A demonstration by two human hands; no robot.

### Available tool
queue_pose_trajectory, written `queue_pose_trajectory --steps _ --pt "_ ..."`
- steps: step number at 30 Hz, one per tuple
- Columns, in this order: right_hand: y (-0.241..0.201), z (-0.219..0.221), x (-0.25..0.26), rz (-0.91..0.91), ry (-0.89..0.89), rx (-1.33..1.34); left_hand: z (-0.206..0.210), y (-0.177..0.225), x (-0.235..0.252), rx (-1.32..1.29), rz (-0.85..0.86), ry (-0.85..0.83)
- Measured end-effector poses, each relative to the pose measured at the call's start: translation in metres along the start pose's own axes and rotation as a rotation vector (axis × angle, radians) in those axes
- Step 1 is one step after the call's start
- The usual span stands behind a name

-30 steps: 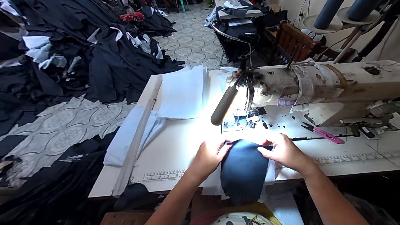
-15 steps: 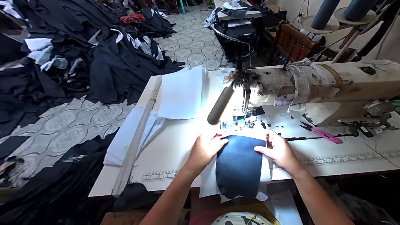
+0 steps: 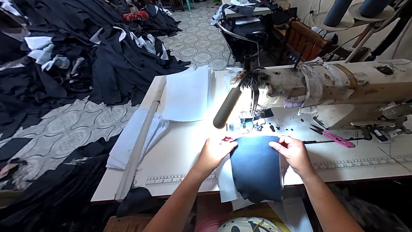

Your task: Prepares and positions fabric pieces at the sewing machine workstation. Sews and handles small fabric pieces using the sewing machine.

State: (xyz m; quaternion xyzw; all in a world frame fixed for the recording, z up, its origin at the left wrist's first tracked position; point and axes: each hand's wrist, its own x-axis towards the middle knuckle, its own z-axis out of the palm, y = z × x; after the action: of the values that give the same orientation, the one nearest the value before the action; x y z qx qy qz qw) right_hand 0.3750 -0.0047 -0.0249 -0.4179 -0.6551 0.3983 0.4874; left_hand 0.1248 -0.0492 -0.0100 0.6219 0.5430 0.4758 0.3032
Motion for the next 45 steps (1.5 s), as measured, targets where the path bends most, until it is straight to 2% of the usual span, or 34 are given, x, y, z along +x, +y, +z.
queue_pose_trajectory --steps 5,14,23,27,32,34,38,45 --pt "0.004 0.000 -0.001 -0.023 0.009 0.036 0.006 -0.008 0.000 -0.057 0.072 0.059" --pt "0.011 -0.004 0.001 0.010 0.018 -0.055 0.010 -0.013 0.001 -0.112 0.072 0.102" --pt "0.016 -0.009 0.007 0.075 -0.033 -0.158 0.014 -0.016 0.007 -0.106 -0.038 0.087" --pt "0.011 -0.013 0.017 0.133 -0.111 -0.365 0.014 -0.021 0.023 0.046 -0.129 -0.024" --pt "0.007 -0.023 0.051 0.207 -0.431 -0.698 0.025 -0.034 0.053 0.261 -0.145 -0.173" --pt "0.008 -0.023 0.064 0.225 -0.485 -0.752 0.029 -0.027 0.062 0.322 -0.186 -0.229" --pt "0.008 -0.023 0.075 0.276 -0.469 -0.742 0.036 -0.016 0.071 0.323 -0.274 -0.207" --pt "0.014 -0.023 0.075 0.270 -0.380 -0.746 0.042 -0.017 0.076 0.404 -0.287 -0.159"
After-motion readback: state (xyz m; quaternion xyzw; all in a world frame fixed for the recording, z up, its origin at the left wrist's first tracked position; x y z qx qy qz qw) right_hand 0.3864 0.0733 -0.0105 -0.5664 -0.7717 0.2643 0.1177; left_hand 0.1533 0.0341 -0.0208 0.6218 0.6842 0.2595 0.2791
